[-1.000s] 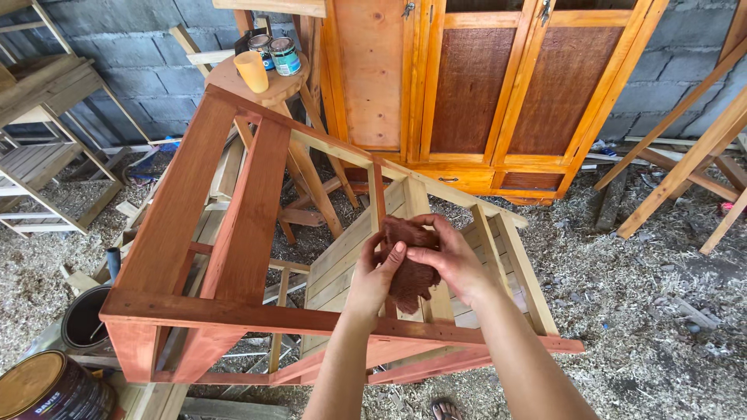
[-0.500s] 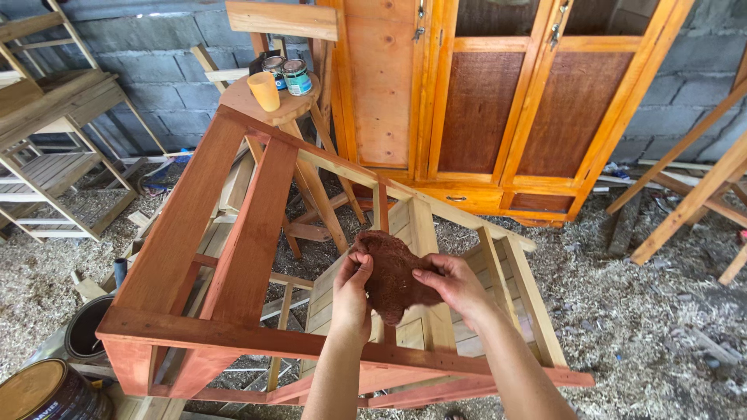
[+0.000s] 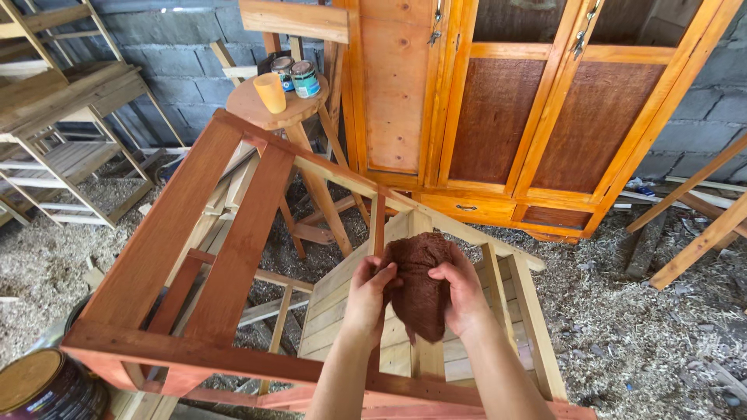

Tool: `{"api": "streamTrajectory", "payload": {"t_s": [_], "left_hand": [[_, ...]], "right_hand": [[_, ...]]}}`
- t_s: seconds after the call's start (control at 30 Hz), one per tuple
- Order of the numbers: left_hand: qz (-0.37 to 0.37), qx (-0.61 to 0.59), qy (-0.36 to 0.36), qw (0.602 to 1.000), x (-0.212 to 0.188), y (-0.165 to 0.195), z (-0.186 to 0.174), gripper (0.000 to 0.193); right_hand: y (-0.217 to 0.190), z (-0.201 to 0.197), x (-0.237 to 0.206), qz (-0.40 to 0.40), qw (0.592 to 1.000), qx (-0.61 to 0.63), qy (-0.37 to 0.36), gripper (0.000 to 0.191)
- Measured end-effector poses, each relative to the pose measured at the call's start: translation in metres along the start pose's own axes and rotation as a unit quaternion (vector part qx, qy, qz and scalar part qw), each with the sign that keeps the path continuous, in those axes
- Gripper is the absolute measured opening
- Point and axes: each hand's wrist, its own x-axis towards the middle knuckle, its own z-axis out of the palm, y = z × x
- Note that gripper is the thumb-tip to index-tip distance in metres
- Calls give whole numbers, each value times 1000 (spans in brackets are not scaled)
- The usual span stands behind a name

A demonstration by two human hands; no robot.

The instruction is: The person wipes reddish wood stain onto a wooden chair frame using a brown cloth, working over the tabletop, rails and legs. They rotate and reposition the chair frame between sections to reach different surfaces, continuing to rub stain into the wood until the clip ends.

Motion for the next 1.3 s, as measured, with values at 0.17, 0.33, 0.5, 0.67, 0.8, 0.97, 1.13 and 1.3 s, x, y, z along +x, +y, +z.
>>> {"api": "streamTrajectory", "payload": {"t_s": [0.17, 0.33, 0.5, 0.67, 0.8, 0.97, 1.13, 1.3], "left_hand": [[-71, 83, 95, 990, -2, 3, 6, 63], [-52, 199, -56, 977, 0, -13, 12, 79], [-72, 267, -102, 956, -2, -23, 20, 78], [-74, 180, 49, 980, 9, -13, 28, 60], [-88, 14, 80, 993, 16, 1, 20, 45], [21, -149, -41, 988, 18, 1, 13, 48], [-41, -227, -91, 969, 14, -3, 17, 56], [-45, -69, -77, 994, 0, -2, 32, 65]], "right_hand": [[-14, -2, -4, 7, 996, 86, 6, 67], [-38, 12, -7, -51, 997, 51, -15, 87], [-61, 22, -10, -51, 998, -13, -36, 98], [-61, 4, -4, -77, 997, 14, -8, 94], [-49, -29, 8, -71, 992, -48, 90, 70], [-25, -52, 8, 112, 904, -364, 196, 57], [-6, -32, 4, 128, 922, -346, 119, 55], [-5, -8, -2, 169, 984, 2, 63, 60]]}}
